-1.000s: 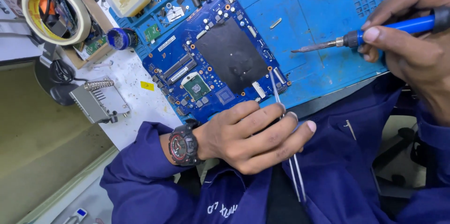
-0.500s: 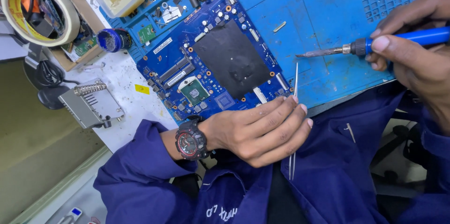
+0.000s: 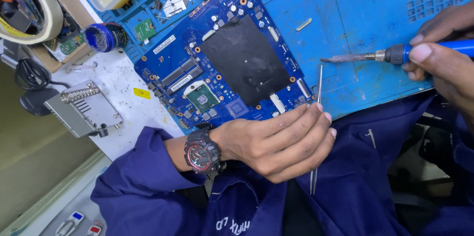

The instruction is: Repairing circuitry on a laptop motherboard using a soldering iron and a metal spatula

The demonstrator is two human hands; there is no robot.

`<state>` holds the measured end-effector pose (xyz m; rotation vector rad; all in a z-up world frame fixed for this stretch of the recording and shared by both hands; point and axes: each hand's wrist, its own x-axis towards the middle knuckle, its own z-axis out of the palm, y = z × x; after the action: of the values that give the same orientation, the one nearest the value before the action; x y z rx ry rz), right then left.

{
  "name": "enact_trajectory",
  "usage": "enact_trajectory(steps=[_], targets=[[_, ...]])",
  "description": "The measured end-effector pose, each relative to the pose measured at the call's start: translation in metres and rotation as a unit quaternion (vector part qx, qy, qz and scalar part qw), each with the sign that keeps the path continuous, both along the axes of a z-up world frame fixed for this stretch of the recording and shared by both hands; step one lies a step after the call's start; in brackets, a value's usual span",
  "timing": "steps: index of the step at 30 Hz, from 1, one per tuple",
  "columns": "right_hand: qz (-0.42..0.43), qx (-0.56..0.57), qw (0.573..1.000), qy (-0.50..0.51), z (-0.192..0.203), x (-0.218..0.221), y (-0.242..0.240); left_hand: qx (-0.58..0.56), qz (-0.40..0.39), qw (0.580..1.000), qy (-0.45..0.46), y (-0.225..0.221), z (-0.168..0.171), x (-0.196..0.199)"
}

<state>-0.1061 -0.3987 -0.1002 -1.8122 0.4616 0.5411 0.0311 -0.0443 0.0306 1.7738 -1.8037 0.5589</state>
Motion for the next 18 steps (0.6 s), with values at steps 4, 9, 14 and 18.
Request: enact_trajectory(steps=[4, 9, 14, 18], targets=[[-0.016, -0.033, 0.991, 0.129, -0.025, -0.013, -0.009, 0.003, 0.000, 1.000, 0.007, 0.000, 0.003, 0.003], [-0.006, -0.017, 0.991, 0.131, -0.018, -0.010, -0.008, 0.015, 0.001, 1.000, 0.008, 0.000, 0.002, 0.002], [0.008, -0.001, 0.996, 0.089, -0.006, 0.000, -0.003, -0.018, -0.017, 1.000, -0.004, 0.000, 0.000, 0.001], [0.033, -0.041, 0.985, -0.166, 0.095, 0.056, 0.053, -0.066, -0.043, 0.997, -0.007, 0.009, -0.009, -0.010]])
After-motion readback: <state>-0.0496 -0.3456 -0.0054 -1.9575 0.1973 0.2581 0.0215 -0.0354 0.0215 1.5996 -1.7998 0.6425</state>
